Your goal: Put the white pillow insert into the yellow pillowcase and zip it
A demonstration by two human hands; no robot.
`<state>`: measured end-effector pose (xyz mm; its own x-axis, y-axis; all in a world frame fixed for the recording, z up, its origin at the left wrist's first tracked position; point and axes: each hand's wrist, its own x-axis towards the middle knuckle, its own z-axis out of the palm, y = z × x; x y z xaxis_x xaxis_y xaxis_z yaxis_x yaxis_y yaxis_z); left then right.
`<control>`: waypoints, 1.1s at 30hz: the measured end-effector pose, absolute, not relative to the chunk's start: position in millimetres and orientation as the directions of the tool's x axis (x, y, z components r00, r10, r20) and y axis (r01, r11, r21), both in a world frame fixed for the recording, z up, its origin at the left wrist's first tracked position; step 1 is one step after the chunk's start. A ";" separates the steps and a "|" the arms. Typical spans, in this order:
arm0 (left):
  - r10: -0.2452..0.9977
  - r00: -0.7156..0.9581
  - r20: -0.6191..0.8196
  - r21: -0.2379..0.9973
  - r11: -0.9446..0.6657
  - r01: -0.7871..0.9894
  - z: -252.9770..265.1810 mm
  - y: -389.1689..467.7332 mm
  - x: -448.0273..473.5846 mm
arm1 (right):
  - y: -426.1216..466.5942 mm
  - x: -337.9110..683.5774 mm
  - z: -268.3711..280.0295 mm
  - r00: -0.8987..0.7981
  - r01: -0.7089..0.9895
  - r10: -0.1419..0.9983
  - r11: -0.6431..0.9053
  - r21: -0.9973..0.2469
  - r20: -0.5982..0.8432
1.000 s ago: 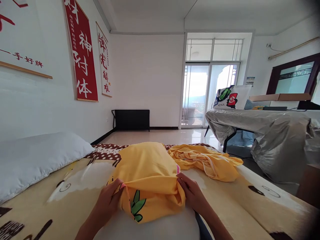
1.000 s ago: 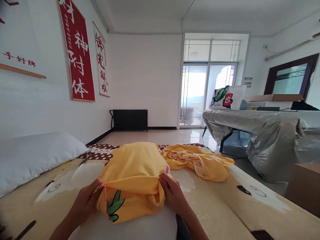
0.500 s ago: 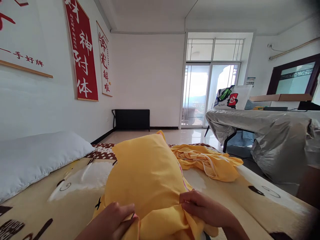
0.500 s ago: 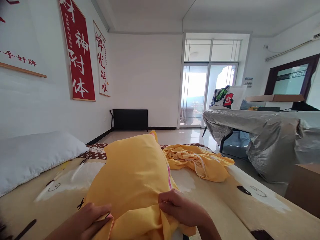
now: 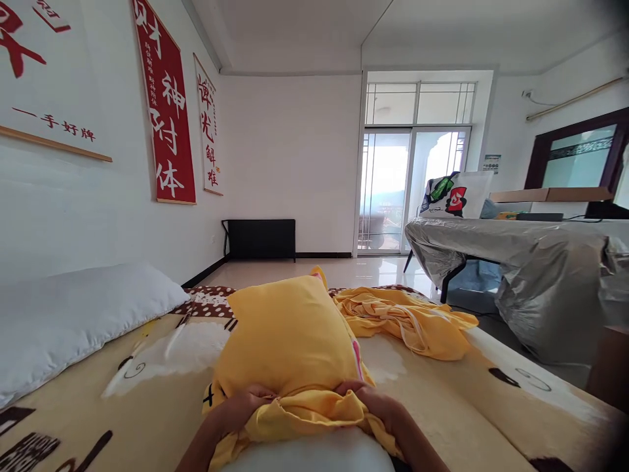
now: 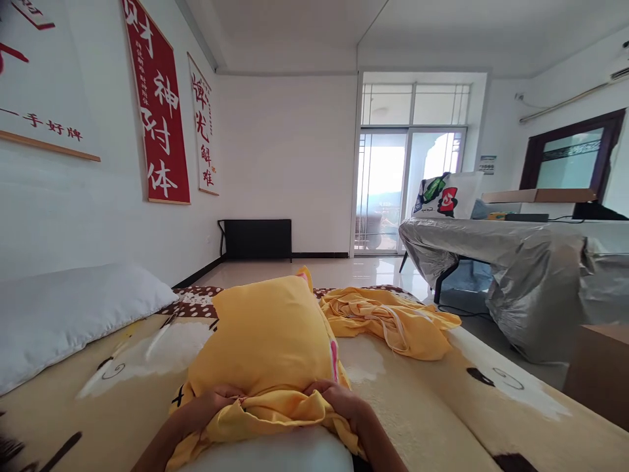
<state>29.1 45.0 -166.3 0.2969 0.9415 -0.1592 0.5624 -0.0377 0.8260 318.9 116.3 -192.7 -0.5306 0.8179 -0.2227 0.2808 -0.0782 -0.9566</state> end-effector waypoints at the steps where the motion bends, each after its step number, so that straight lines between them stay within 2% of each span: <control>1: 0.937 0.303 -0.173 0.823 -0.032 0.568 -167.3 47.3 32.0 | 115.8 318.0 -192.0 -0.542 0.315 0.808 -0.058 -0.947 -0.230; 6: 0.925 0.301 -0.230 0.799 0.003 0.601 -159.1 46.3 45.0 | 106.3 316.0 -182.4 -0.555 0.403 0.793 -0.008 -0.915 -0.252; 11: 0.923 0.307 -0.230 0.814 0.010 0.581 -124.9 24.8 38.6 | 97.4 329.3 -160.9 -0.555 0.442 0.792 0.023 -0.897 -0.254; 15: 0.912 0.346 -0.220 0.861 0.015 0.508 -83.5 9.3 18.7 | 103.1 344.5 -124.7 -0.570 0.475 0.807 0.168 -0.864 -0.157; 18: 0.921 0.344 -0.184 0.844 -0.031 0.535 -47.5 7.1 -3.3 | 113.0 355.5 -87.4 -0.609 0.495 0.788 0.288 -0.820 -0.092; 20: 0.939 0.322 -0.121 0.786 -0.108 0.609 -19.8 9.6 -19.9 | 122.2 364.1 -58.5 -0.636 0.530 0.771 0.435 -0.727 -0.002; 22: 0.959 0.273 -0.077 0.712 -0.139 0.688 9.1 15.1 -35.3 | 135.2 373.7 -28.7 -0.611 0.631 0.783 0.569 -0.527 0.115; 24: 0.982 0.186 -0.031 0.591 -0.132 0.796 34.9 24.4 -46.2 | 153.1 381.8 -1.4 -0.496 0.766 0.841 0.542 -0.346 0.218; 25: 0.993 0.118 0.025 0.466 -0.116 0.877 44.9 30.6 -49.1 | 163.1 384.2 9.8 -0.421 0.817 0.868 0.489 -0.306 0.262; 27: 0.983 -0.004 0.182 0.183 -0.030 0.983 57.3 45.6 -49.4 | 181.4 384.1 24.7 -0.282 0.879 0.897 0.384 -0.282 0.341; 29: 0.951 -0.055 0.303 0.018 0.052 0.998 58.9 63.4 -44.3 | 189.7 376.4 27.0 -0.216 0.893 0.899 0.340 -0.294 0.381; 31: 0.937 -0.068 0.343 0.005 0.070 0.998 51.8 82.7 -38.1 | 181.2 363.2 15.9 -0.289 0.839 0.896 0.407 -0.361 0.338; 33: 0.929 -0.072 0.363 0.022 0.069 0.997 39.9 102.2 -34.8 | 157.1 349.5 -4.5 -0.504 0.678 0.832 0.547 -0.491 0.231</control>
